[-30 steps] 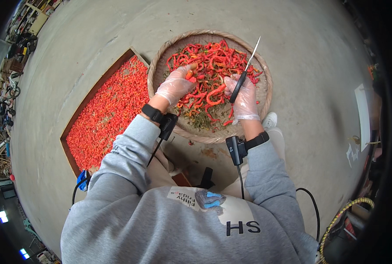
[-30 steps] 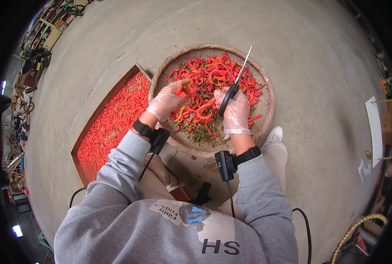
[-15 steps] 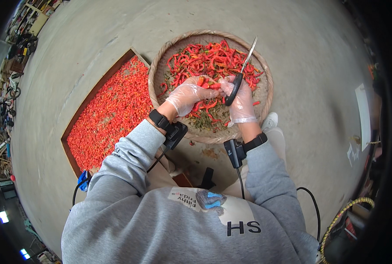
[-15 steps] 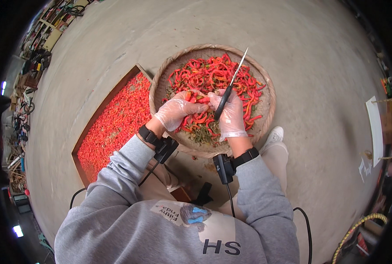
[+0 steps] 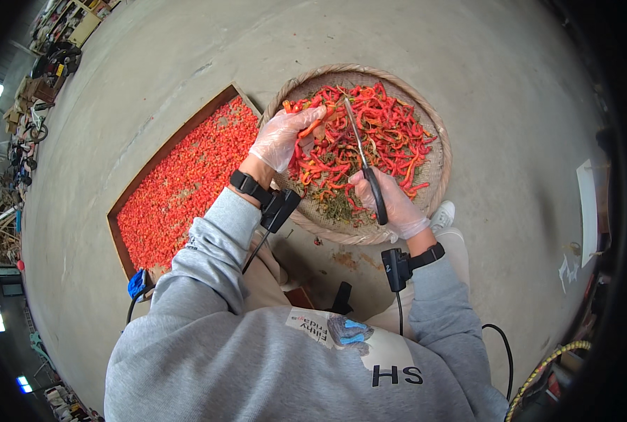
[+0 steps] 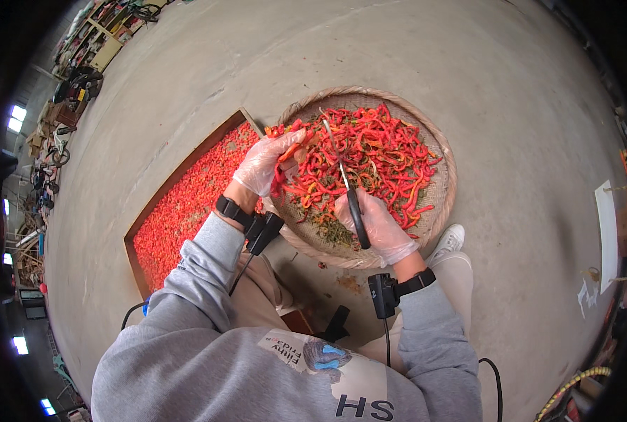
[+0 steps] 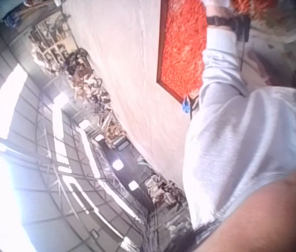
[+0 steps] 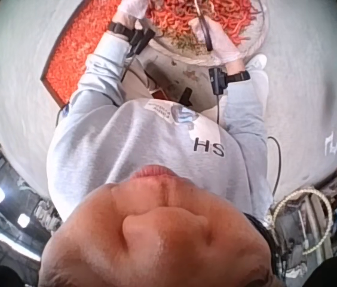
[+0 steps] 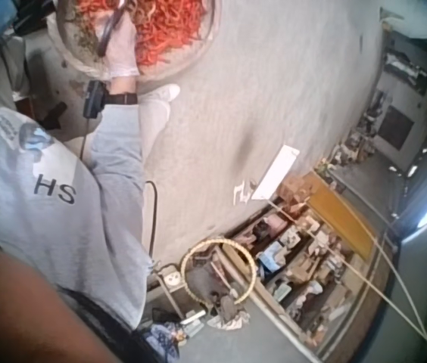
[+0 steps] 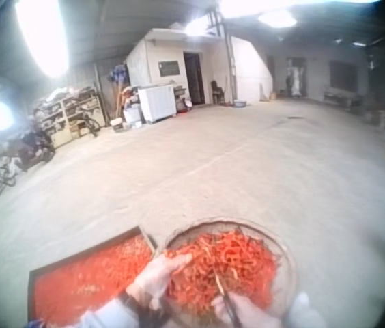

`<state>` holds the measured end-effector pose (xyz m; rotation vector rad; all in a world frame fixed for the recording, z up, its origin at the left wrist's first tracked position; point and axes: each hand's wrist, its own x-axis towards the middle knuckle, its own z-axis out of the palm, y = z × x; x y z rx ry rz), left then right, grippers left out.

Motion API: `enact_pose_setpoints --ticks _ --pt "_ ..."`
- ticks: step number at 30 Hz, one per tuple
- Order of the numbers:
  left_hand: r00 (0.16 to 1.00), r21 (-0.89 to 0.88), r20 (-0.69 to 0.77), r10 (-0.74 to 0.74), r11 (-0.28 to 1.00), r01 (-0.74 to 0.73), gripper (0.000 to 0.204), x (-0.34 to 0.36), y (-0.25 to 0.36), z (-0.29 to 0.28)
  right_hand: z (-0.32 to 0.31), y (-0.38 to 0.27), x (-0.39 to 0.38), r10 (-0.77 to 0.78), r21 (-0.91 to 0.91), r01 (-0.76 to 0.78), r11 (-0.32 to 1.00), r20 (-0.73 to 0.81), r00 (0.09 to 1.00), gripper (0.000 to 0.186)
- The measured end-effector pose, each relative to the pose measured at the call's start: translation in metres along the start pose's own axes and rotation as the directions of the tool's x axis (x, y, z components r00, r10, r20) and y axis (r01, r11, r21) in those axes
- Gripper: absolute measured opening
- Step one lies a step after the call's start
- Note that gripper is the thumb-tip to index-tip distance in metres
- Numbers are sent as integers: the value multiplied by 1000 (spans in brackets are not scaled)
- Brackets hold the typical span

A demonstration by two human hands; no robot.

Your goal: The person uses scissors to trim the stems off red chili peppers and cuts them into small pieces, placing the pieces into a wooden tray. The stems are discarded into a woven basket.

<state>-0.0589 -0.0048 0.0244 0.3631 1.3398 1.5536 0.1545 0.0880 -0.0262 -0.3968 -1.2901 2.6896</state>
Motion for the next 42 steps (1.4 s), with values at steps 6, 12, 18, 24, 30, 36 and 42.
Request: enact_pose_setpoints --ticks 6,12,18,24,30,36,42 --pt "991 18 124 -51 999 49 24 -4 -1 7 4 -6 0 18 -217 -22 976 -18 1000 12" --pt "981 57 160 -113 993 105 24 -6 -1 9 3 -5 0 25 -194 -32 980 -39 999 16" --pt "958 -22 236 -164 984 174 28 -2 -5 5 2 -5 -5 70 -199 -78 977 -48 996 36" --pt "934 -54 337 -122 987 149 31 -4 -4 3 1 -7 -8 116 -14 -116 993 -3 993 66" --pt "982 -44 188 8 999 0 30 -2 -4 0 -12 -11 6 -108 57 125 991 -246 963 65" --pt "995 80 100 10 997 -18 13 28 -27 -24 -19 -17 2 -185 70 210 975 -260 948 67" --pt "996 298 25 88 950 -92 13 70 -94 -29 -23 -28 -5 -201 154 255 955 -300 933 66"
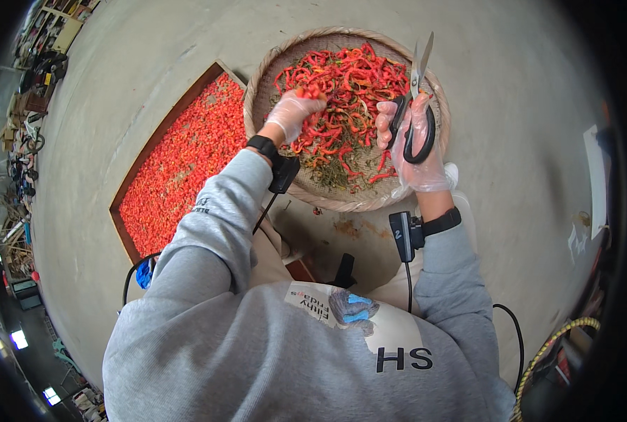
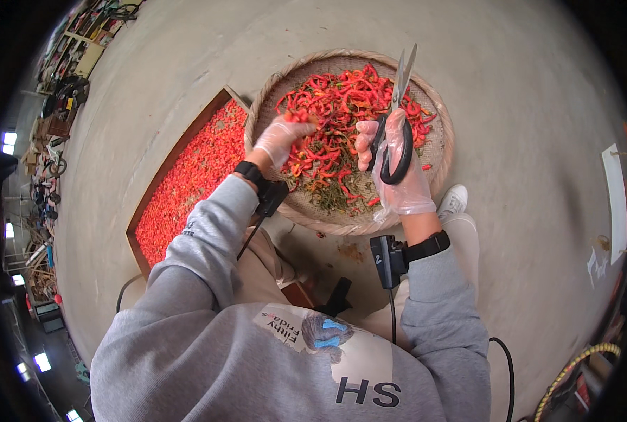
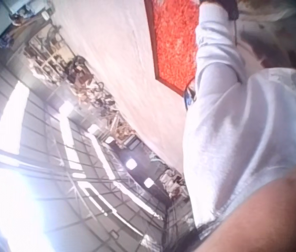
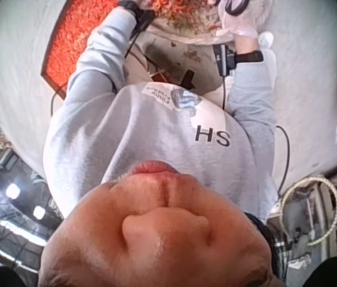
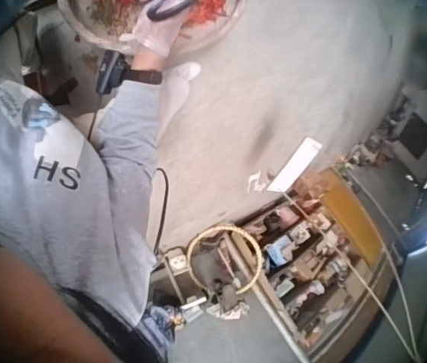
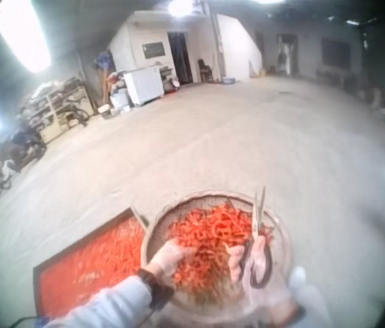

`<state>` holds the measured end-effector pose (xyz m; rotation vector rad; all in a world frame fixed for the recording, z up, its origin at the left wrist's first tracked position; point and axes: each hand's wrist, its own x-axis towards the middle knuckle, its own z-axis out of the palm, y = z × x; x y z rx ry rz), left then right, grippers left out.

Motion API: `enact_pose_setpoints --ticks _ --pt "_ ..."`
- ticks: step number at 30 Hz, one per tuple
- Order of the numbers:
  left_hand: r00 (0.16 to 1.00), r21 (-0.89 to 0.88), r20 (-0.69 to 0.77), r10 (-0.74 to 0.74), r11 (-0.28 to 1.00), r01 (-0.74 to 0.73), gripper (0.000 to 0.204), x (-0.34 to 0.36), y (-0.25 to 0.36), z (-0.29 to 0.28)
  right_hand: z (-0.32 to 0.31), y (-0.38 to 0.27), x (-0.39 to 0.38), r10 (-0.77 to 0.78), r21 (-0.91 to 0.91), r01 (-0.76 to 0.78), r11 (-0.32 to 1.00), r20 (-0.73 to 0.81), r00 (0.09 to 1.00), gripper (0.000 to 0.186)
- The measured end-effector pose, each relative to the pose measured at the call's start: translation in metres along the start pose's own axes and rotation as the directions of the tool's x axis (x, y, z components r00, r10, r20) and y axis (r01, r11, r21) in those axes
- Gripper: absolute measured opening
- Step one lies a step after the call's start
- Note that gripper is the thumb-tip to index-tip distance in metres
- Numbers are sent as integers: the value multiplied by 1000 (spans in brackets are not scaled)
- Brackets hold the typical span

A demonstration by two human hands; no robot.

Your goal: The person uses scissors to trim the stems off red chili peppers and cuts them into small pieces, placing the pieces into a wooden tray. The stems are discarded into a woven basket.

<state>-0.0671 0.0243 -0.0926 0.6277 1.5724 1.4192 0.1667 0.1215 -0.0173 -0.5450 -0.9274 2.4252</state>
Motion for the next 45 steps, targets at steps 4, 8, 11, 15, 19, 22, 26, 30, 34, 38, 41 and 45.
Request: enact_pose_setpoints --ticks 4,8,11,15,19,22,26,30,34,38,41,45 --pt "950 422 -191 -246 854 306 26 21 -51 14 -4 -7 -8 -66 -38 66 997 21 998 65" --pt "920 903 -203 -334 299 308 32 25 -87 12 -8 -14 -15 -54 -18 54 998 4 999 63" --pt "955 967 -108 -275 192 165 30 24 -96 11 -10 -15 -16 -82 -41 82 996 -15 996 61" --pt "951 684 -136 -277 669 292 24 26 -61 15 -10 -14 -13 -73 4 73 997 -26 997 60" --pt "951 172 129 -279 951 256 25 6 18 16 -9 -11 -10 -51 -143 45 989 -36 998 55" --pt "962 -90 226 -151 980 175 33 -25 60 34 -6 -6 -7 -69 -263 38 964 -110 992 34" --pt "960 -103 224 -166 976 193 31 -66 81 47 -5 10 2 -275 -326 225 918 -113 955 19" --pt "953 111 265 -150 986 125 33 -81 75 48 -6 24 10 -334 -331 302 894 -44 941 20" --pt "952 400 196 234 868 -295 36 -81 63 54 0 39 17 -326 -383 279 880 -62 943 18" --pt "938 630 119 326 705 -325 29 -84 65 62 4 47 20 -210 -201 197 959 -41 977 13" --pt "972 442 135 193 866 -233 24 -85 74 57 -1 43 18 -126 -253 106 962 -66 990 14" --pt "970 524 162 179 817 -239 24 -82 79 46 7 40 16 -133 -228 126 965 -17 991 14"
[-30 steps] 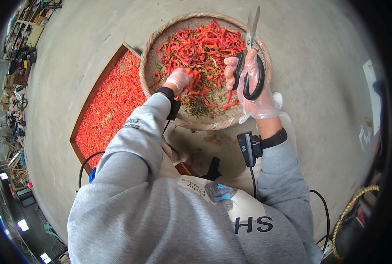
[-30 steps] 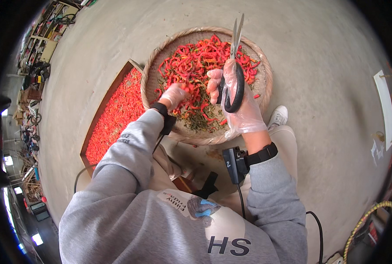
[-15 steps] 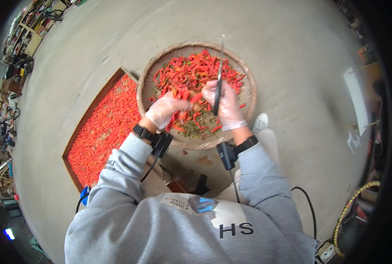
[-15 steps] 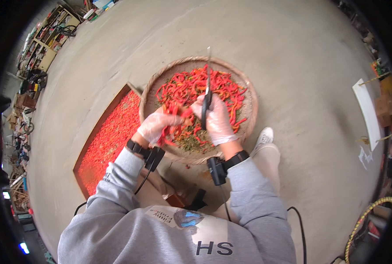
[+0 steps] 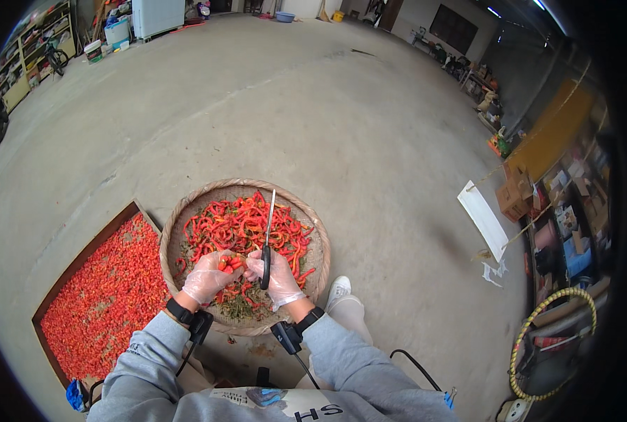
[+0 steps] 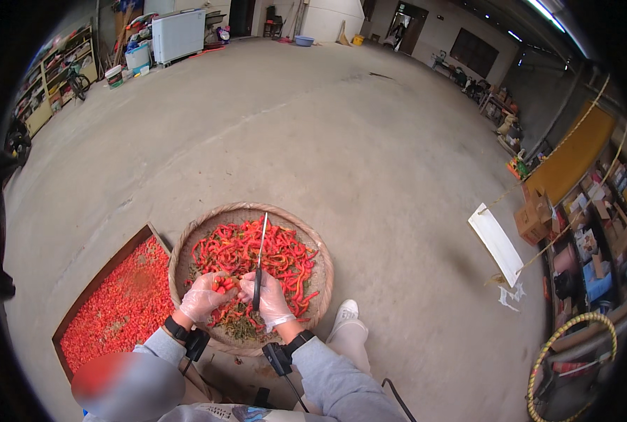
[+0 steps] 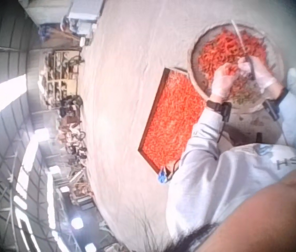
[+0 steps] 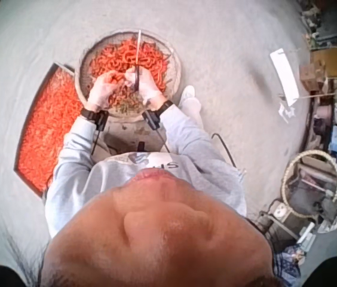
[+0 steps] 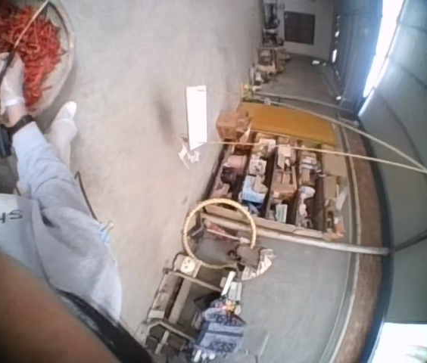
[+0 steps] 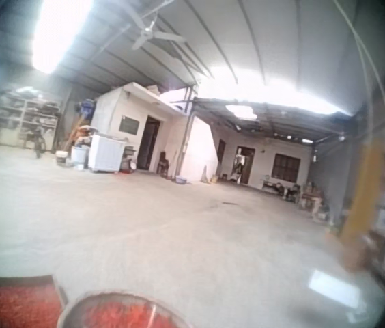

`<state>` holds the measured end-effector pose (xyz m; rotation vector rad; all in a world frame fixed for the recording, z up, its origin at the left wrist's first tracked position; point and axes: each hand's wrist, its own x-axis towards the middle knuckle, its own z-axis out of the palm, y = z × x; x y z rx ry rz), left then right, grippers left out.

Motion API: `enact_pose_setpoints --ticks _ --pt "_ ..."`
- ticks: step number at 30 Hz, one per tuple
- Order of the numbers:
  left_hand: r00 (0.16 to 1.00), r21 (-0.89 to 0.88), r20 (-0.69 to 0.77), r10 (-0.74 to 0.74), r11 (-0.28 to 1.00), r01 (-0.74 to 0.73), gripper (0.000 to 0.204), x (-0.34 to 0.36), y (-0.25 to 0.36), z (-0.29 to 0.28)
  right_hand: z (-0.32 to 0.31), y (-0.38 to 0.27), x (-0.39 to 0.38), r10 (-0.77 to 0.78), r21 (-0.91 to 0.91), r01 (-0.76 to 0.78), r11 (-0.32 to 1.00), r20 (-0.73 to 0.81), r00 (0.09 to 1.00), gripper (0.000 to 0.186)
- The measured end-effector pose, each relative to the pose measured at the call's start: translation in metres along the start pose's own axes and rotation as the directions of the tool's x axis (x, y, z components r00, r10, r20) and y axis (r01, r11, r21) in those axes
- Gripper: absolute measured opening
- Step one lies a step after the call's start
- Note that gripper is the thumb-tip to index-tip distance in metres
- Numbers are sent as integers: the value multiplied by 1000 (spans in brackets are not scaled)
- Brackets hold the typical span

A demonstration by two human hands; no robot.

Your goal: The person uses scissors to trim the stems off red chili peppers and cuts them into small pieces, placing the pieces into a wooden tray. The stems are discarded into a woven basket.

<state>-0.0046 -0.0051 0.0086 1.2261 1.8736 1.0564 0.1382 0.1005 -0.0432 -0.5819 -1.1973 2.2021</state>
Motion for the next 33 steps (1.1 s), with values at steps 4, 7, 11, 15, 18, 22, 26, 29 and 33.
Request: enact_pose_setpoints --ticks 4,7,11,15,18,22,26,29,33 --pt "947 263 -157 279 936 -232 33 7 -9 -4 10 -6 3 -19 51 18 999 8 1000 15" --pt "996 -286 -86 21 957 -45 25 6 -13 -17 8 -13 9 165 93 -165 982 2 986 15" --pt "996 -689 36 -81 720 83 27 -4 -11 -43 15 -6 -5 200 -112 -187 976 123 972 23" --pt "988 -831 43 -150 543 118 25 0 -7 -47 18 -2 -12 311 77 -341 937 262 914 30" --pt "989 -812 33 -146 573 112 25 -2 -8 -49 16 -2 -15 313 111 -358 927 298 902 27" --pt "988 -729 52 -144 671 136 23 -3 -12 -54 14 -3 -16 27 -572 228 788 401 916 19" --pt "973 -819 81 -215 543 188 21 -3 -13 -48 17 -8 -16 58 -778 201 596 291 955 29" --pt "961 -832 129 -244 501 239 19 -7 -11 -50 19 -17 -19 -24 -773 276 571 320 947 38" --pt "943 -813 223 -246 487 319 24 -9 -13 -56 25 -22 -20 -58 -774 287 564 310 949 44"
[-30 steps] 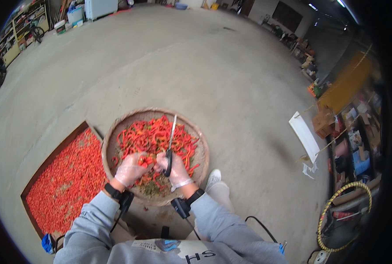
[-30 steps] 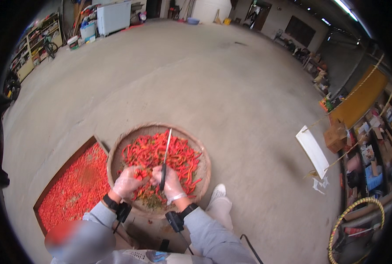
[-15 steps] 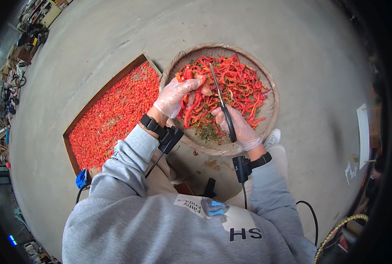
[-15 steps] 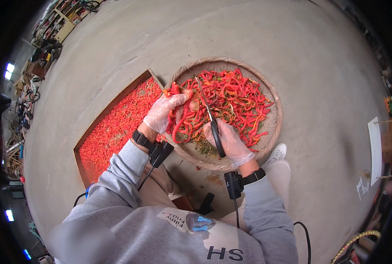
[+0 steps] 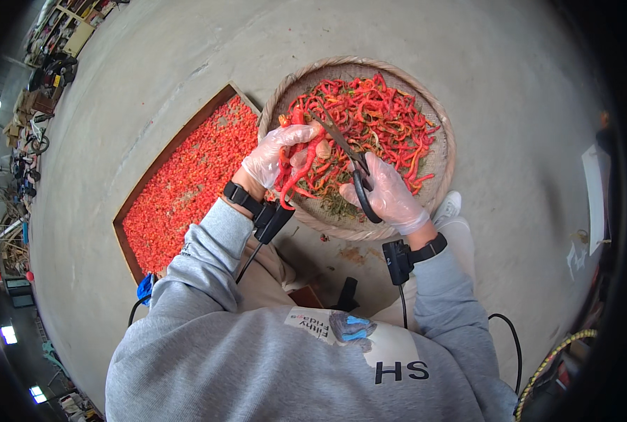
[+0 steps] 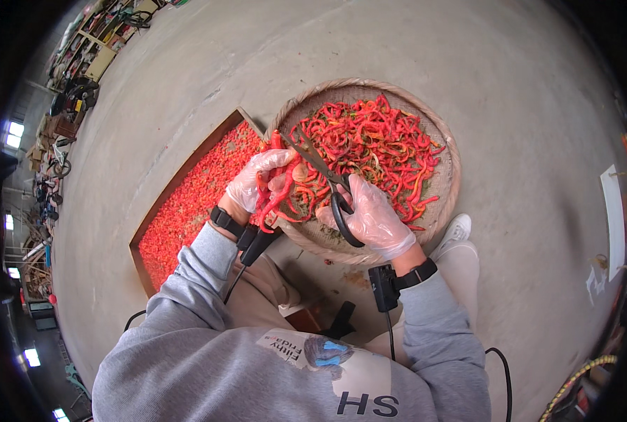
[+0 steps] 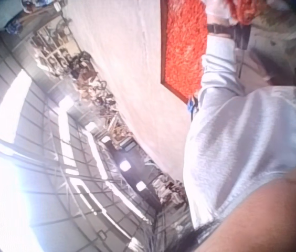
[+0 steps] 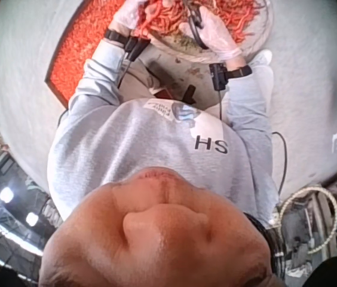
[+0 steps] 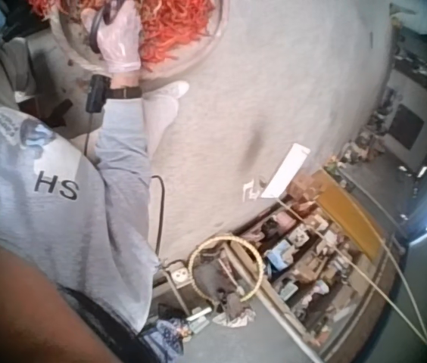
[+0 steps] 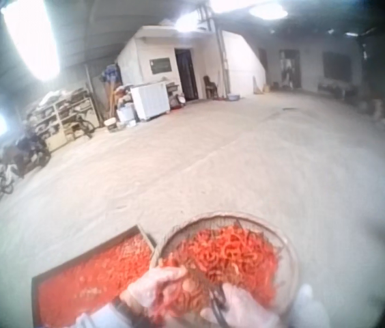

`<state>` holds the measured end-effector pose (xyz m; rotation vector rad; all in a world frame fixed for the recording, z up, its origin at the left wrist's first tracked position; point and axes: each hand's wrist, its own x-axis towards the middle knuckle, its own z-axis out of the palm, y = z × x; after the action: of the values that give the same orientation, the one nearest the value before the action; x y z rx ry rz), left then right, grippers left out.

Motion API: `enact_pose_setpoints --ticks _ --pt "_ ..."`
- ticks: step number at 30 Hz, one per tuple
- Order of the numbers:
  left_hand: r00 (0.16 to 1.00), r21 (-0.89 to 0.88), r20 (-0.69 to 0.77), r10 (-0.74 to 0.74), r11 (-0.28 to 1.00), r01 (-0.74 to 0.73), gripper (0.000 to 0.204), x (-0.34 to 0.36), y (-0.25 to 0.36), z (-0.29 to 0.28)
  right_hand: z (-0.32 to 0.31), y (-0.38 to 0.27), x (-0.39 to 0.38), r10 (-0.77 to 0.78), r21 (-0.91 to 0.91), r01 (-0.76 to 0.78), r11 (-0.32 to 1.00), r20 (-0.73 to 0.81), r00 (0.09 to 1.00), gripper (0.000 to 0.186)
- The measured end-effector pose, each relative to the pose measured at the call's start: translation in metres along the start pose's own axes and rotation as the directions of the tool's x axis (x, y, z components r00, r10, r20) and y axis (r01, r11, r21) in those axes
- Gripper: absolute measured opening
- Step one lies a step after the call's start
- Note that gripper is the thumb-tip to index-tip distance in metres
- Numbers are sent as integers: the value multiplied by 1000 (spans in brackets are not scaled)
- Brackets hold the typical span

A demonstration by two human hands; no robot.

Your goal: The person uses scissors to trim the stems off red chili peppers and cuts them into small pieces, placing the pieces into a wooden tray. The stems are discarded into a woven basket.

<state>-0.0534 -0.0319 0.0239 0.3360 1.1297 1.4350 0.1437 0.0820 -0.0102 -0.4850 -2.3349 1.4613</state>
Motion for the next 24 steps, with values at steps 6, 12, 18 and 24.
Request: enact_pose_setpoints --ticks 6,12,18,24 --pt "999 -15 54 4 1000 -4 28 0 -3 -3 -4 -1 1 -13 -101 13 995 0 1000 48" --pt "998 76 35 44 996 -47 31 -4 0 3 -5 -2 0 81 -1 -81 997 16 997 47" --pt "1000 71 -10 9 997 -8 32 -6 2 9 -7 -2 0 92 9 -92 996 -1 996 46" --pt "997 -34 73 1 999 2 30 -7 3 8 -2 8 -2 106 205 -128 970 119 987 31"
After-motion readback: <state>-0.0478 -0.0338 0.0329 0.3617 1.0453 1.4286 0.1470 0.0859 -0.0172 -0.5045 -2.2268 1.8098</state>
